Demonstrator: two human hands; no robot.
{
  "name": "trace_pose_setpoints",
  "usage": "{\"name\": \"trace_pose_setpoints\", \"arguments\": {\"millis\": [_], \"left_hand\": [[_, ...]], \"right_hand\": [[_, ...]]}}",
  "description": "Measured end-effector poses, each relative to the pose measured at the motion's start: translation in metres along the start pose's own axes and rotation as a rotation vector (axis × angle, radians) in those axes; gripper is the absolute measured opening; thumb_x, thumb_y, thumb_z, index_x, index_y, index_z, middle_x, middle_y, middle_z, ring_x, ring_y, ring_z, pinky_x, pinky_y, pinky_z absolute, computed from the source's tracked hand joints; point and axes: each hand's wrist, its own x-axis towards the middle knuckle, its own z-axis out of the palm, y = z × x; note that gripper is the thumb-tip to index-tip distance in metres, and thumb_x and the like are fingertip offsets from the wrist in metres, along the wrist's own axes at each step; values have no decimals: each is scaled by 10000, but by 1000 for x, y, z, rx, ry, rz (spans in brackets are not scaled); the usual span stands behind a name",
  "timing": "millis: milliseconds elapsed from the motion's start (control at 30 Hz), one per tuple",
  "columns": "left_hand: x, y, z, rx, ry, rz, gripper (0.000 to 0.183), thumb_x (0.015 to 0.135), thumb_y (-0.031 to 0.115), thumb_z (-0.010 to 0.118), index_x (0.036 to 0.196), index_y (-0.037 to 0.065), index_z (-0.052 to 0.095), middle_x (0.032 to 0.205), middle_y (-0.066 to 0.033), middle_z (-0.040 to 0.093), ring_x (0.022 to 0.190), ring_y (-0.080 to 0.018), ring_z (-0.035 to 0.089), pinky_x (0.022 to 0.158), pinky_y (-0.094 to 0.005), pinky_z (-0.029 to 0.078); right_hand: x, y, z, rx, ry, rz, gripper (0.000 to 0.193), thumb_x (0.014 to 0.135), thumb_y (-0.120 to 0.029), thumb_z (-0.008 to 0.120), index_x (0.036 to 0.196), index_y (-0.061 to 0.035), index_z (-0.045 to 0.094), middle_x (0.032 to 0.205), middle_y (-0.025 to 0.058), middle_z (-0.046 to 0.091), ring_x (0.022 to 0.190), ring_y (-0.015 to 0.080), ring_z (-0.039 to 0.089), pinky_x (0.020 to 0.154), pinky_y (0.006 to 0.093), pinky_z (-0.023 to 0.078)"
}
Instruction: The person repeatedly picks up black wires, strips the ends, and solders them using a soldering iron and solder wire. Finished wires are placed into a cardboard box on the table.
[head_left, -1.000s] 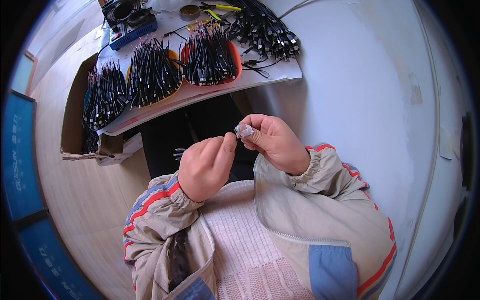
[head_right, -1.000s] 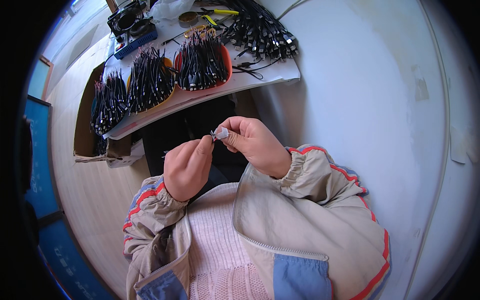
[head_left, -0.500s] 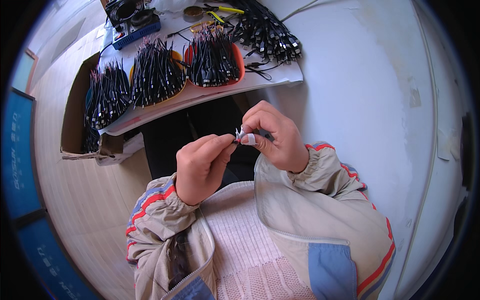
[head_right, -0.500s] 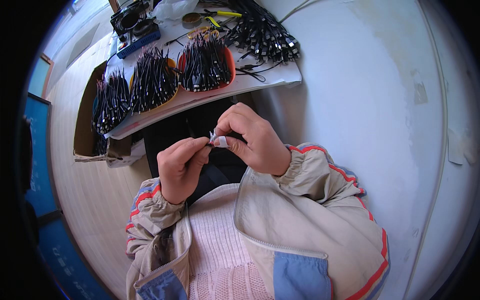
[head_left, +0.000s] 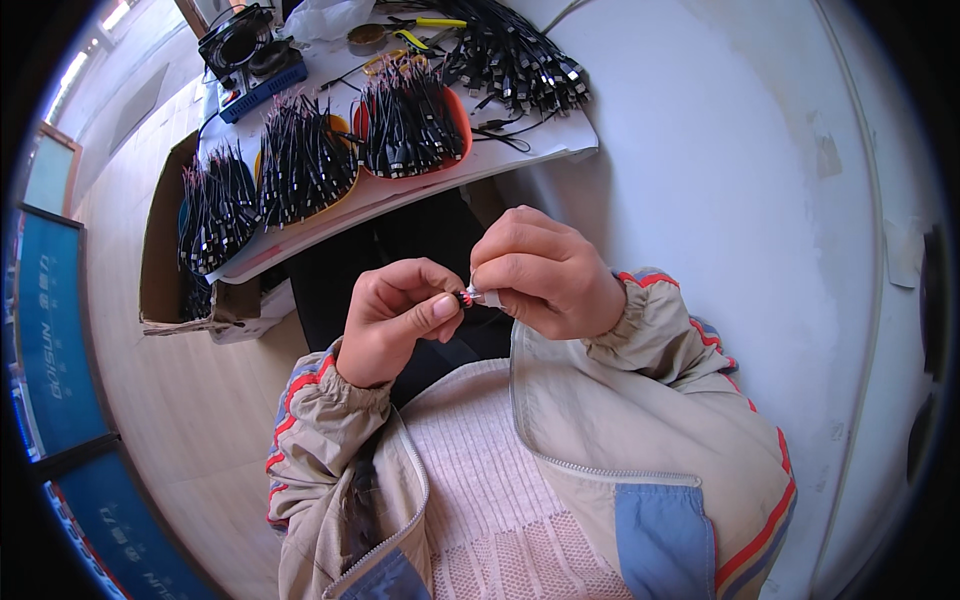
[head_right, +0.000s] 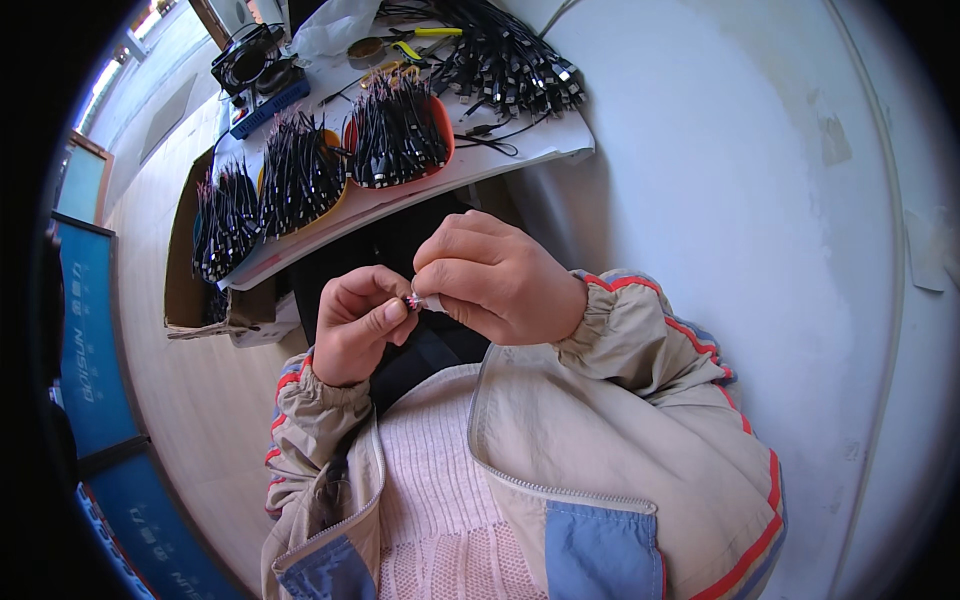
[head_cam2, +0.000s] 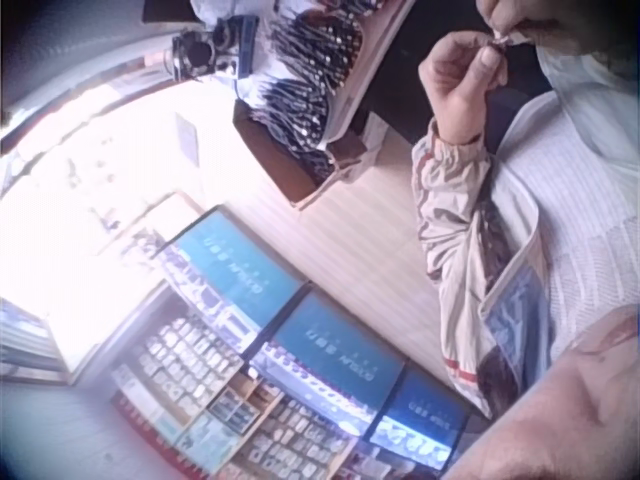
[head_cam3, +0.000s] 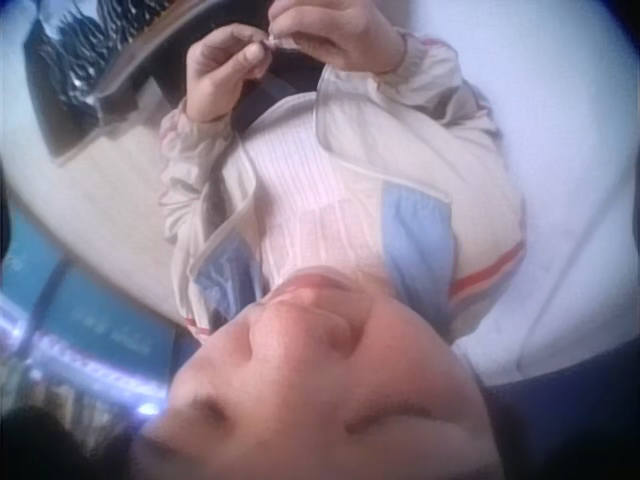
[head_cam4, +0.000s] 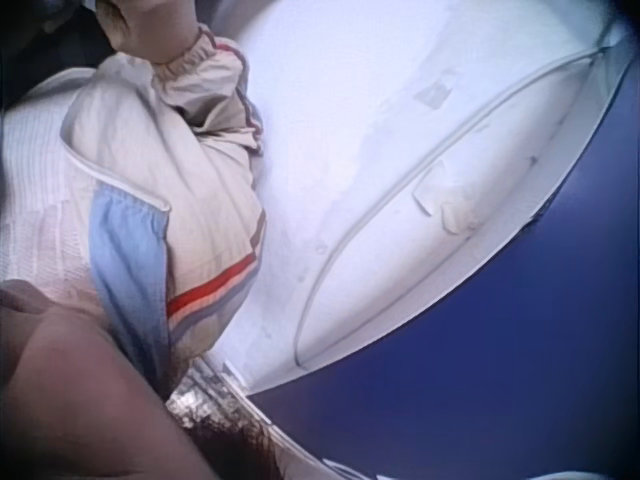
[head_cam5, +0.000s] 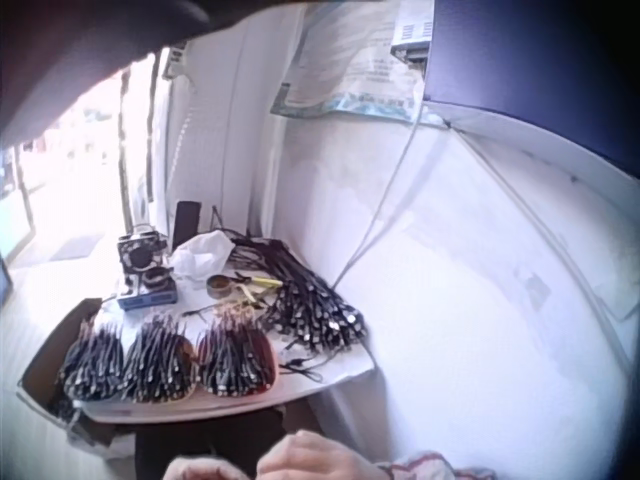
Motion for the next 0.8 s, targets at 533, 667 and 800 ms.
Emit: {"name": "trace_pose_setpoints", "arguments": {"millis": [533,667,800], "left_hand": [[12,-17,-5,-481,-30,-88,138,892,45,629,973,-65,608,802,-96,620,597,-107,501,536,-229,389],[14,-14,0,-457,-54,-97,134,886,33,634,970,-70,622,816,-103,629,600,-112,503,543,-232,395],[14,0,5,145,-28,122,102,893,14,618,941,-75,631,776,-82,631,619,-110,542,560,-252,446]], "right_hand": [[-5,19,1,34,104,-26,305,730,-83,759,1013,-38,655,977,92,616,859,243,601,736,337,490],[4,12,1,15,131,-61,228,724,-31,737,926,-53,632,887,57,592,790,226,565,682,326,460],[-3,5,0,190,49,182,119,812,-61,702,882,-23,614,849,57,590,750,177,549,661,267,442]]}}
